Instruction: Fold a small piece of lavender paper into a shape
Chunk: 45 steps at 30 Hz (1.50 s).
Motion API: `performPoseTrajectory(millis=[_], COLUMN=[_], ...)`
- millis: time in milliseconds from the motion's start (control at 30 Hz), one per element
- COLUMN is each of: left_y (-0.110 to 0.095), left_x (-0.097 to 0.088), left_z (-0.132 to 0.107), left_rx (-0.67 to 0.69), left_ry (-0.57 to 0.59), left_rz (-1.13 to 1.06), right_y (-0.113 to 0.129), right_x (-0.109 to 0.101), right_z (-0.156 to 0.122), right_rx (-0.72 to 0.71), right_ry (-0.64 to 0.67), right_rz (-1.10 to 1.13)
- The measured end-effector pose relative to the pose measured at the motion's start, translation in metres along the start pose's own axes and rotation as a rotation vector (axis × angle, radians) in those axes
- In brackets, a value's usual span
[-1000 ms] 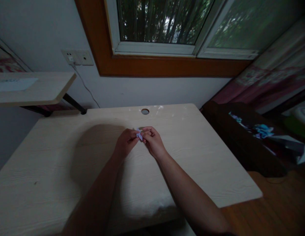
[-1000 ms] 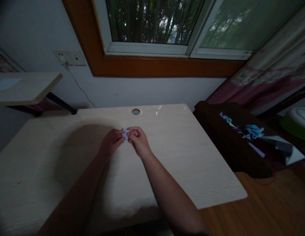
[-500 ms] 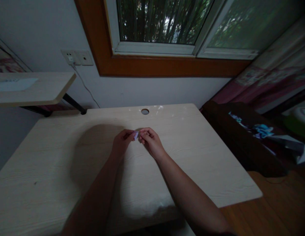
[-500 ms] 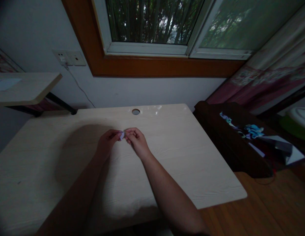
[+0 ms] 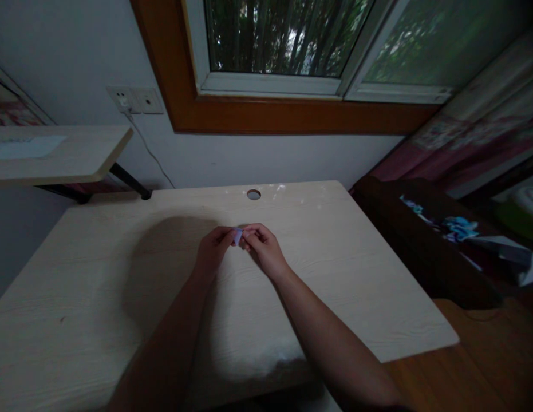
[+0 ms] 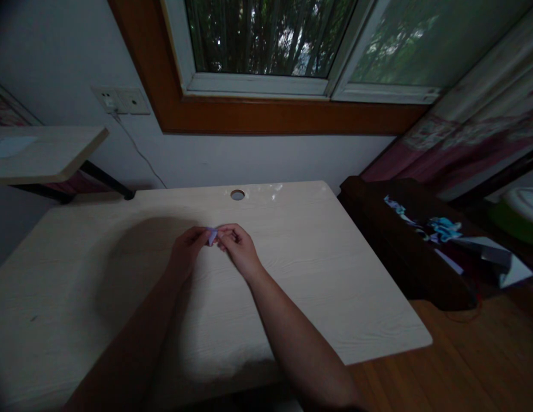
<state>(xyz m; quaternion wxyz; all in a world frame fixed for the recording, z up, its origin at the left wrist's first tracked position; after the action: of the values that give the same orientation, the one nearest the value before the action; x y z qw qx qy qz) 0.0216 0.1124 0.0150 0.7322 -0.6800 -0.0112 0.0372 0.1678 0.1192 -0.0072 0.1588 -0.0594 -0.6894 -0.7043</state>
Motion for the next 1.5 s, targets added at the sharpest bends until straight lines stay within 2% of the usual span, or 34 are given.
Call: performPoseTrajectory(millis=[167,267,500,767,933,1033,1333,1500], left_y=[-0.004,0.002,0.017,0.015,0.018,0.018,0.011,0.009], left_x=[-0.001,-0.001,0.001,-0.003,-0.007,-0.008,-0.007,0.000], left_z=[-0.002,0.000,0.005,0.004,0.004,0.002,-0.001,-0.001], left_rx=[0.012,0.015,-0.010,-0.029,-0.040,-0.050,-0.027,-0.011], left_ry=[-0.016,-0.026,-0.020,-0.056,-0.106,-0.120,-0.111,-0.051], left_rz=[-0.051,-0.021,-0.156,-0.111,-0.146,-0.160,-0.124,-0.161], right_y=[0.001,0.001,0.003,0.003,0.022,0.029,0.033,0.041], right_x=[-0.004,-0.005,-0.006,-0.007,-0.002,-0.001,0.003,0.002], right_z=[0.000,0.000,0.000,-0.001,-0.005,-0.007,-0.009,-0.011], right_rx=[-0.017,-0.028,-0.051,-0.063,-0.202,-0.269,-0.322,-0.356], right_ry=[-0.025,-0.027,-0.044,-0.058,-0.047,-0.063,-0.049,-0.073], right_rz=[-0.018,-0.031,-0.075,-0.131,-0.358,-0.421,-0.481,-0.531])
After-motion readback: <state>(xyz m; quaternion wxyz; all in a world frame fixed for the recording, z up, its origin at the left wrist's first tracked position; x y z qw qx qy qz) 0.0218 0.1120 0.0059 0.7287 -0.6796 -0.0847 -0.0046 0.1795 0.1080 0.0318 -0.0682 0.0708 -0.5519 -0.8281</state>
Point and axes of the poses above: each hand's wrist, its own z-axis towards the middle knuckle, its own x-axis out of the palm, y = z × x, the point moved 10 cm from there along z, towards the middle knuckle, and after that the axes turned 1 degree about -z, right-handed, at the moved point
